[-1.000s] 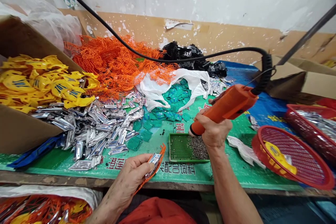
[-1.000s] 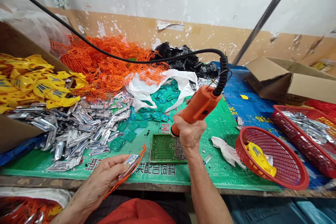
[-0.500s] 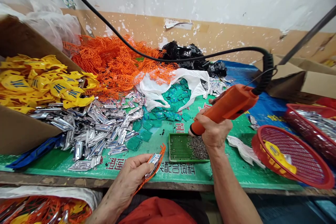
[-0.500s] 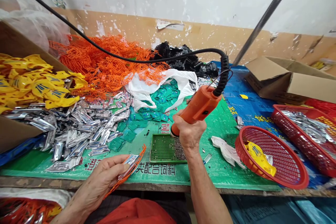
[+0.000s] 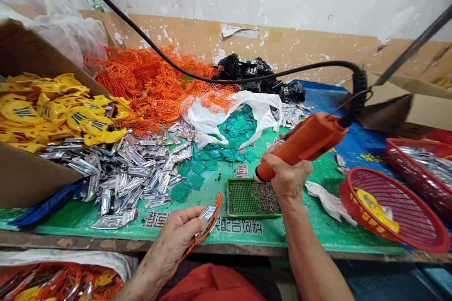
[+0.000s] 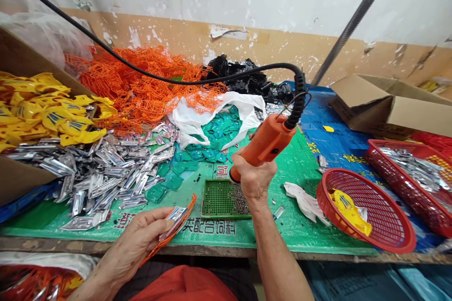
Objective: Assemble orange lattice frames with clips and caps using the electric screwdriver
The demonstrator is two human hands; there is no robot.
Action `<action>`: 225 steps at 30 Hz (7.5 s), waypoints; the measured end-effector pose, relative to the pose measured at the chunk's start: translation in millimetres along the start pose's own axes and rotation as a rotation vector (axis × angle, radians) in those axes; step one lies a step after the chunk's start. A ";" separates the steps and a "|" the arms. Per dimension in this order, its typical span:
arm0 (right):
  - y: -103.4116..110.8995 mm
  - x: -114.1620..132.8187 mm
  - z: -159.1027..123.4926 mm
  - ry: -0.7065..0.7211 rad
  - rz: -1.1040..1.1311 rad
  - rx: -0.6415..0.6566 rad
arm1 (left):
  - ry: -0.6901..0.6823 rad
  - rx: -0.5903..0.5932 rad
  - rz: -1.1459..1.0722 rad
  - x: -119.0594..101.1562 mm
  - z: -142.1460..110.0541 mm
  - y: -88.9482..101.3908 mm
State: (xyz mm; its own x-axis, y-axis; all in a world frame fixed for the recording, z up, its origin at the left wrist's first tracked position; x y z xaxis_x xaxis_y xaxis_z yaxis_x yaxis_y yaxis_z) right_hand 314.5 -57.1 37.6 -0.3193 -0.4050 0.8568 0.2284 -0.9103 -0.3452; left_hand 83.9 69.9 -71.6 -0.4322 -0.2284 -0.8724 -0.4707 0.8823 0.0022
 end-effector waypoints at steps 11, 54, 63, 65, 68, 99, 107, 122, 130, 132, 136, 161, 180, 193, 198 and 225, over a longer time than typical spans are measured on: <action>0.2 0.6 0.6 -0.016 -0.018 -0.010 | -0.006 -0.004 0.040 -6.2 -0.9 -4.0; -76.9 58.1 -71.9 -0.311 0.455 0.397 | -0.130 0.034 0.145 -19.0 -6.7 -18.2; -73.8 56.9 -72.7 -0.300 0.371 0.389 | -0.239 -0.143 0.363 -36.9 -16.1 -10.4; -73.0 55.4 -73.0 -0.306 0.355 0.376 | -0.251 -0.155 0.400 -37.3 -16.1 -10.2; -71.7 52.2 -73.3 -0.319 0.334 0.356 | -0.252 -0.149 0.436 -35.7 -15.5 -11.5; -80.0 44.9 -88.4 -0.246 0.186 0.554 | -0.070 0.009 -0.093 -8.2 -3.7 -28.4; -82.8 41.9 -87.2 -0.262 0.278 0.555 | -0.075 0.019 -0.168 -8.7 -2.1 -28.3; -1.9 21.5 1.7 -0.022 0.118 0.060 | -0.041 -0.100 -0.247 -5.8 -5.3 20.0; 4.9 -4.9 3.7 -0.041 0.089 0.062 | -0.034 -0.091 -0.226 -10.6 -9.3 15.9; 2.7 -5.8 2.4 -0.042 0.090 0.071 | -0.021 -0.096 -0.229 -10.1 -9.5 13.1; 0.8 -6.4 0.9 -0.046 0.095 0.071 | 0.018 -0.115 -0.232 -8.0 -7.8 9.4; 0.2 -2.9 -1.4 -0.017 0.030 0.035 | -0.078 -0.125 0.246 -21.1 12.5 5.7; -16.1 28.2 1.6 -0.098 0.208 0.120 | -0.070 -0.052 0.272 -42.4 23.5 -6.7; -80.8 50.3 -59.1 -0.291 0.413 0.369 | -0.157 0.012 0.300 -43.3 21.8 -11.6; -81.8 45.0 -64.2 -0.287 0.330 0.394 | -0.176 0.015 0.316 -45.4 22.2 -15.4; -76.5 41.6 -66.3 -0.201 0.192 0.461 | -0.178 -0.012 0.297 -43.3 25.0 -20.4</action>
State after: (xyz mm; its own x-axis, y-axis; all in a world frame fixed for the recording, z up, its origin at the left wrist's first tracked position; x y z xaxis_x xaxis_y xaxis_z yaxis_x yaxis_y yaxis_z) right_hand 222.7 -10.0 74.3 -0.0601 -0.4947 0.8670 0.6599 -0.6713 -0.3373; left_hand 131.5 72.0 -46.1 -0.4116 0.1138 -0.9042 -0.3538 0.8944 0.2736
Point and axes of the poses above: each hand's wrist, its own z-axis towards the middle knuckle, its own y-axis out of the back of the hand, x = y × z, the point moved 10 cm from there along z, towards the middle knuckle, and after that the axes turned 10 degrees about z, right-handed, at the moved point
